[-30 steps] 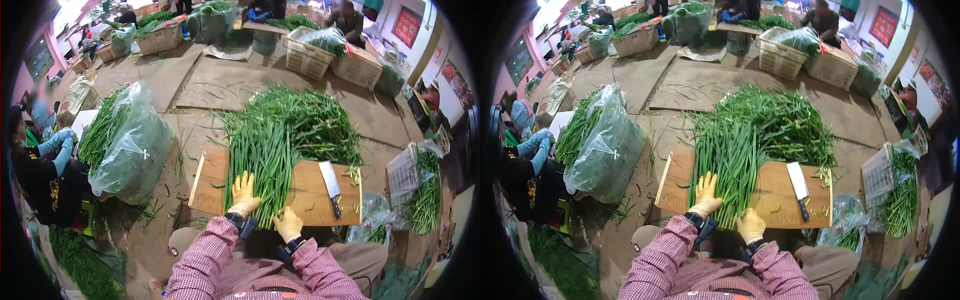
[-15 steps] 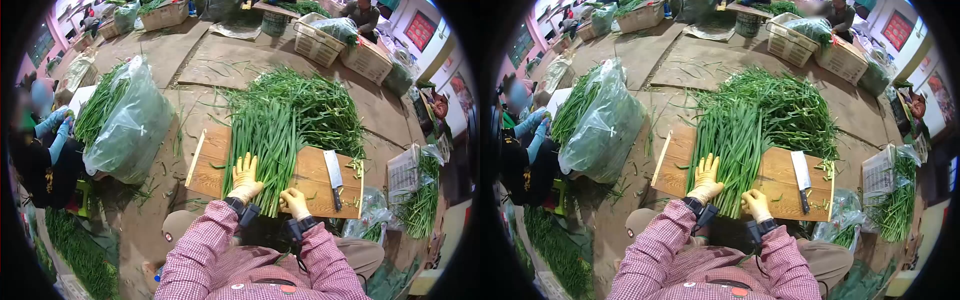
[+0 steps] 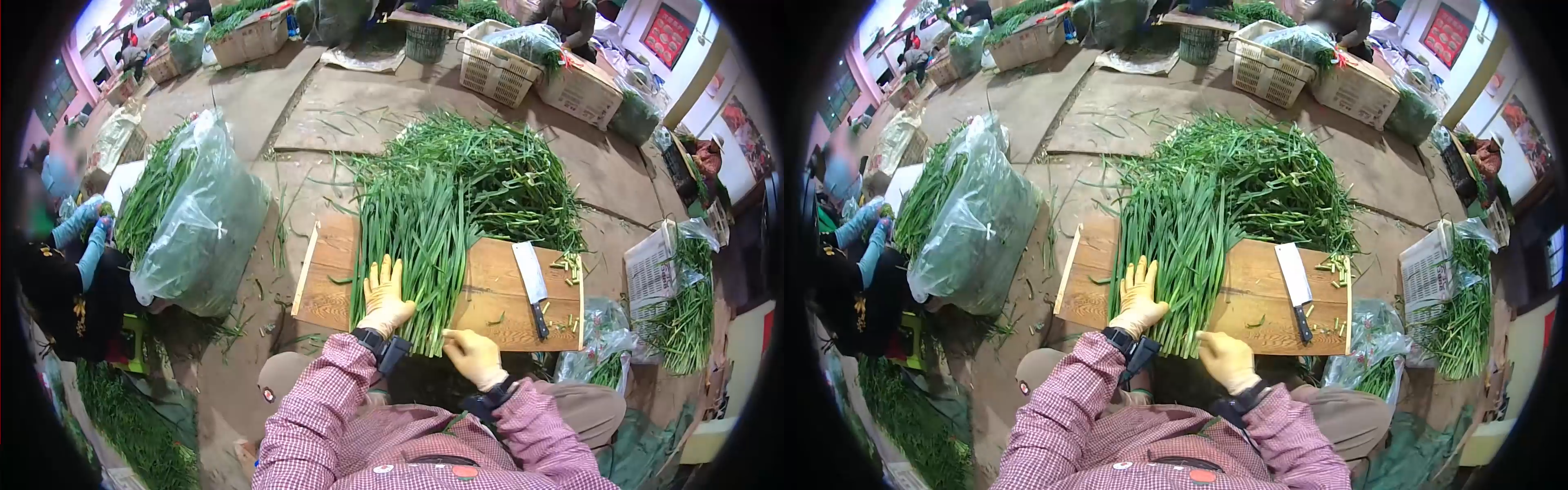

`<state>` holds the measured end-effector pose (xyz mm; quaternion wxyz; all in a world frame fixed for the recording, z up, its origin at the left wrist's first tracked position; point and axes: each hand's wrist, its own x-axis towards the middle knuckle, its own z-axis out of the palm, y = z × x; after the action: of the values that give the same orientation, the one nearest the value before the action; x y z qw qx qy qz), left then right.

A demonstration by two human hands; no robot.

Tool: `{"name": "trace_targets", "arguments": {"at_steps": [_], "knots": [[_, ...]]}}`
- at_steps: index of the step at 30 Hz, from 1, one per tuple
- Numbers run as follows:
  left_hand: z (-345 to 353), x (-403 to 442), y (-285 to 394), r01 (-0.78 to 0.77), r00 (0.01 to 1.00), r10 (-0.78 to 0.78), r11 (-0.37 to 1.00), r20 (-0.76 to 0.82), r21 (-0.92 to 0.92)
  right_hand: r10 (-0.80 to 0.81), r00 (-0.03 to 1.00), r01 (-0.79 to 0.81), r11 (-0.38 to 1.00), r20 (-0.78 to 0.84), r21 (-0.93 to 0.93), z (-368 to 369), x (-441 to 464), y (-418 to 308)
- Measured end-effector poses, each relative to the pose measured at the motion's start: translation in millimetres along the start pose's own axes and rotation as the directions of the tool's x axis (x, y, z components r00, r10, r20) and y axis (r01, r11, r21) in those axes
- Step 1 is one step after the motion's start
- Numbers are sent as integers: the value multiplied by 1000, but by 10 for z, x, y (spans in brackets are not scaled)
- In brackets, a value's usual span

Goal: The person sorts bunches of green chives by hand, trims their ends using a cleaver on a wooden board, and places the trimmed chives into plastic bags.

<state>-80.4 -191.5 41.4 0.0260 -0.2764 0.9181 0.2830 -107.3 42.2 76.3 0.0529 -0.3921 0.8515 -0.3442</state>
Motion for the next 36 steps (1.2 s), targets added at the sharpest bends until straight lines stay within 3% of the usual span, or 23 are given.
{"name": "trace_targets", "arguments": {"at_steps": [2,5,8,9,10,17,20,21,24,25,26,28,31,32,34,36], "knots": [[-18,-12,43,30,999,-32,999,-43,-41,-35,999,40,979,26,-201,248,120,-57],[-52,-56,180,14,987,-2,998,-163,68,-76,996,86,956,48,-280,503,142,19],[-130,-139,384,-52,982,81,984,-169,170,78,984,-80,997,-160,-7,423,85,-8],[-96,-151,414,-72,982,100,982,-163,175,304,946,-285,946,-110,156,381,69,-3],[-62,-158,448,-94,980,123,979,-157,180,391,913,-358,905,-116,231,407,82,118],[311,-118,457,-132,980,165,957,-112,256,462,886,-455,882,-35,121,473,468,344],[323,-129,401,-138,982,167,954,-89,267,515,853,-518,812,87,270,639,526,654],[303,-128,407,-135,984,160,955,-75,263,518,836,-543,740,178,396,596,553,677],[325,-124,401,-132,984,159,955,-81,264,527,835,-546,760,158,352,515,557,609],[377,-120,381,-136,980,168,956,-105,260,568,809,-587,774,148,237,467,593,500],[414,-106,368,-140,976,178,956,-129,257,524,847,-531,842,89,92,407,621,395],[315,-125,417,-137,982,167,946,-82,292,456,889,-456,890,34,-20,510,653,474],[285,-133,388,-146,985,167,940,-43,310,520,854,-504,834,-15,225,551,623,556],[283,-135,378,-144,984,169,945,-62,293,556,830,-540,787,39,299,527,554,577],[319,-136,392,-153,979,180,957,-92,246,457,884,-379,823,-97,424,521,392,523],[347,-124,441,-140,973,173,968,-151,210,380,906,-307,893,-186,329,402,294,362]]}}
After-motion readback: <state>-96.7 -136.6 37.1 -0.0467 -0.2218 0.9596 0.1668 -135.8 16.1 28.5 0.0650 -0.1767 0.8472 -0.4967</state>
